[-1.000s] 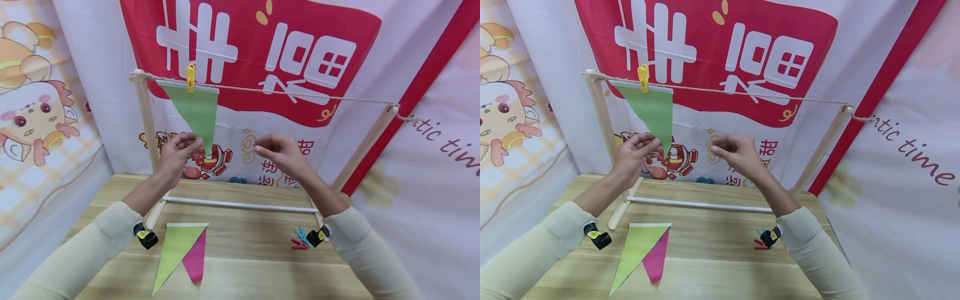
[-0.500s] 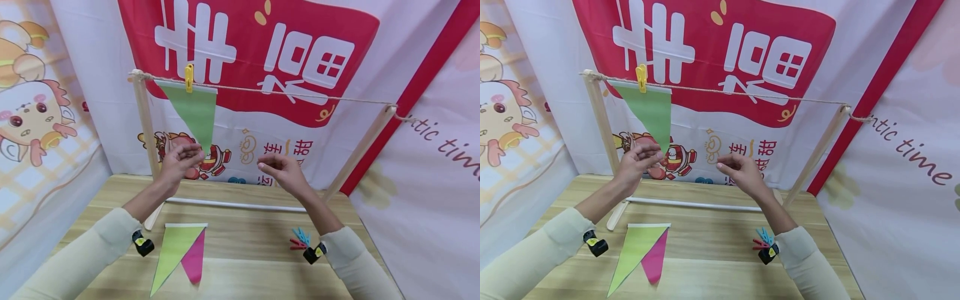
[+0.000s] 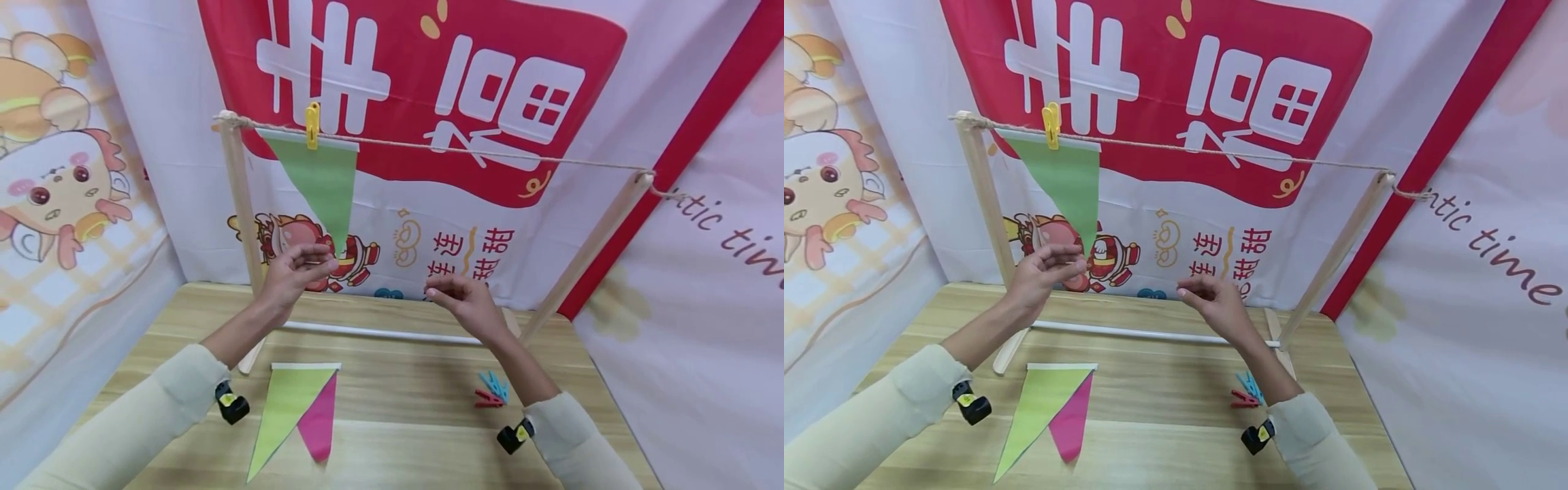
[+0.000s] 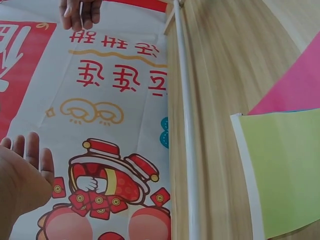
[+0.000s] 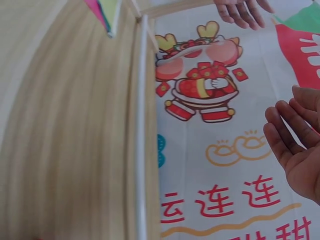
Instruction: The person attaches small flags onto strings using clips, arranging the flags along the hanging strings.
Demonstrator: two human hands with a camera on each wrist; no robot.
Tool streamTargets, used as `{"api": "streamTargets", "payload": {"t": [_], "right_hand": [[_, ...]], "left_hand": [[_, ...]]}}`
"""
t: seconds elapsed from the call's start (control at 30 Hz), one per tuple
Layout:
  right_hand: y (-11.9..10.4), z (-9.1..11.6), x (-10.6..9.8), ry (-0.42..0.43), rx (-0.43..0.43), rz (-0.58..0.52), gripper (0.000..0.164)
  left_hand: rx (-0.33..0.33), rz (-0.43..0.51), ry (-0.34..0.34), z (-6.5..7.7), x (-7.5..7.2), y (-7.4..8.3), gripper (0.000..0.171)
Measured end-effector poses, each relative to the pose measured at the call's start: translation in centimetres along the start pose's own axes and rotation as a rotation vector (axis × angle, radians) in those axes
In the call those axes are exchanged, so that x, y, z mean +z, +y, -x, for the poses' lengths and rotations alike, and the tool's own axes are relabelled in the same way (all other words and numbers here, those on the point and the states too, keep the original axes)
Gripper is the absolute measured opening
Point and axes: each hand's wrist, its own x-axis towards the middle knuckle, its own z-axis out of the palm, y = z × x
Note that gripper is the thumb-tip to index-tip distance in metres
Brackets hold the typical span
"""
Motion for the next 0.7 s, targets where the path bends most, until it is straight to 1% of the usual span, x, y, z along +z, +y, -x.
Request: {"api": "streamTargets", "payload": {"t": [0.13,0.23,0.4,0.57,0.7], "right_hand": [[0.8,0.5,0.6,-0.001,-0.004,-0.010,0.020],[1.3,0.7,0.8,-0.002,-0.013,-0.024,0.020],[2.1,1.2,0.8,-0.007,-0.013,-0.001,0.022],[2.9,1.7,0.5,-0.009,-0.001,0.023,0.022],[3.6,2.2,0.2,-0.016,0.011,0.034,0.020]], "left_hand": [[-0.007,-0.011,-0.015,0.3,-0.2,-0.4,0.047],[-0.008,-0.009,-0.027,0.5,-0.4,-0.8,0.050],[-0.028,-0.017,-0.059,0.8,-0.8,-1.6,0.055],[-0.062,-0.088,-0.092,1.2,-1.2,-2.3,0.052],[-0.071,-0.120,-0.097,1.3,-1.3,-2.9,0.051]]}}
